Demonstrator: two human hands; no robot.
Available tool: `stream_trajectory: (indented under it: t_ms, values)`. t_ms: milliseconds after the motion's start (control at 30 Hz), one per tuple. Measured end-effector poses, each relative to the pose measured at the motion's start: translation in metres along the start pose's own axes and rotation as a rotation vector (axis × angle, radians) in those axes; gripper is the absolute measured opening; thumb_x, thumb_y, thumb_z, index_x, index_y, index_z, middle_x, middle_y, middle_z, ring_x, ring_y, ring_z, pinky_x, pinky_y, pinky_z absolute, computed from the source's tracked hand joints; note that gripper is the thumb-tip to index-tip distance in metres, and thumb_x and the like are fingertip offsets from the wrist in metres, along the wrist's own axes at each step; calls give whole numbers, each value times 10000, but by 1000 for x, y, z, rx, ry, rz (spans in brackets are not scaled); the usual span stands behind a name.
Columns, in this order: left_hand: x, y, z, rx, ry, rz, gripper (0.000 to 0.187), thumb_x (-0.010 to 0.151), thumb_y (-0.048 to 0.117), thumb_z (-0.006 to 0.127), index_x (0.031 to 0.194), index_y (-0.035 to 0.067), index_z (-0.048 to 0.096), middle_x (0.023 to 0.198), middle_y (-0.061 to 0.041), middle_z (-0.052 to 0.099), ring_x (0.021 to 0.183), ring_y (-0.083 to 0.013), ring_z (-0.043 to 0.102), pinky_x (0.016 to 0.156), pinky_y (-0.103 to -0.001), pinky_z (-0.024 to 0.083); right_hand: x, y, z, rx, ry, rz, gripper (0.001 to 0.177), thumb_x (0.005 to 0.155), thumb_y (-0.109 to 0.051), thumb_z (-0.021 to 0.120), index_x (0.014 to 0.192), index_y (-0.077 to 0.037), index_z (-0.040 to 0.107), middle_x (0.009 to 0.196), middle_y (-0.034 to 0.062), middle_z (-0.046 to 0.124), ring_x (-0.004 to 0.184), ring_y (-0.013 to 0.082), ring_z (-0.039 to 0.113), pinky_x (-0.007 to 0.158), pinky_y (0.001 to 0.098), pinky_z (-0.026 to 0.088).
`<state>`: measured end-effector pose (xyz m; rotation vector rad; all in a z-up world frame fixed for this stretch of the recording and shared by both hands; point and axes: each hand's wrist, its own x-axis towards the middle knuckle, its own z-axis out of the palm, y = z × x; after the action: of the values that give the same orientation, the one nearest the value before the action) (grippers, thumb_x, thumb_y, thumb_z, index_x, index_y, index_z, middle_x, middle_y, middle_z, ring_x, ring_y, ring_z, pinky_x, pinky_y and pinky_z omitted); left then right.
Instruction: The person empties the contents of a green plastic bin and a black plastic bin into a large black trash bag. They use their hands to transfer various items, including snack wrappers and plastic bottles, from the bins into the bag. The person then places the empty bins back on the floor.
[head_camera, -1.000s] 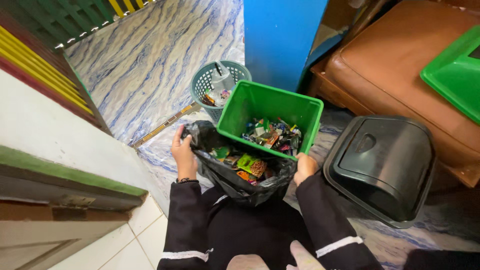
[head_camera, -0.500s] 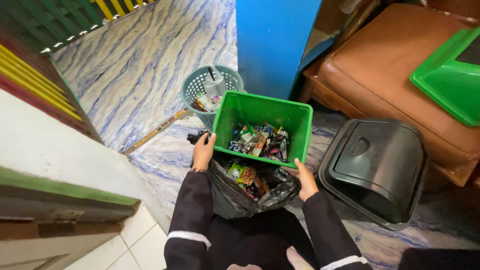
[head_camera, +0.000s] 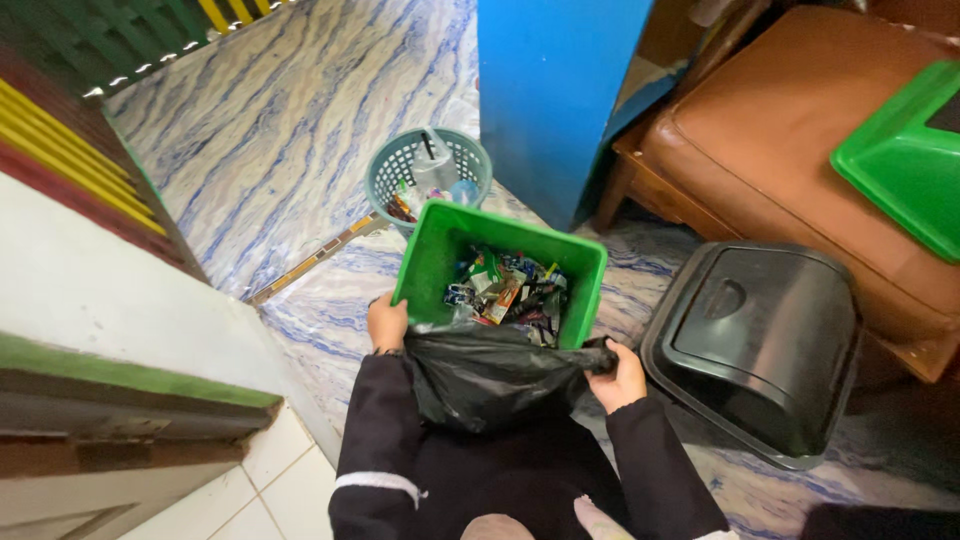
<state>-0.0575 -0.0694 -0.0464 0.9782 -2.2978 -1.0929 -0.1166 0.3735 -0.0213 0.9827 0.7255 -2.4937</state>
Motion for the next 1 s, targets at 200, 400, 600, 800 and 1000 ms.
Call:
stream_trajectory:
  t_ms: [200, 400, 600, 800, 1000]
  values:
    - [-25, -48, -40, -129, -173, -249, 345, 827, 60, 723, 1171, 54, 750, 1046, -185, 763, 974, -295, 714, 842, -389, 521, -11, 31, 28, -488, -205, -281, 236, 839, -6, 689, 1016, -97, 562, 871, 60, 664, 719, 224, 677, 640, 402, 574]
    - [-25, -53, -63, -284, -243, -269, 460, 792, -85, 645, 1246, -28, 693, 1118, -155, 753, 996, -223, 698, 852, -330, 527, -16, 18, 41, -1054, -67, -252, 485, 805, -184, 807, 1180, -69, 523, 795, 80, 598, 482, 164, 496, 381, 329, 362]
    - [-12, -23, -89, -599, -167, -182, 630, 744, -144, 447, 1305, 1, 696, 1151, -122, 739, 984, -198, 682, 845, -306, 523, -36, 16, 52, -1572, 101, -247, 1085, 778, -230, 880, 1530, 38, 145, 912, 223, 682, 482, 206, 550, 385, 336, 406]
    - [12, -26, -82, -928, -369, -582, 479, 835, -64, 567, 1300, -37, 677, 1139, -118, 694, 1001, -217, 640, 865, -317, 514, -4, -8, 46, -1528, -115, -428, 708, 721, -190, 883, 1270, 87, 531, 977, 164, 695, 629, 178, 665, 453, 317, 520]
    - [20, 15, -96, -1059, -438, -584, 462, 861, 15, 628, 1323, 20, 610, 1132, -95, 667, 1005, -217, 624, 887, -372, 523, -1, -5, 46, -1799, -178, -245, 611, 726, -138, 883, 1225, 50, 584, 945, 134, 717, 637, 211, 681, 456, 347, 511]
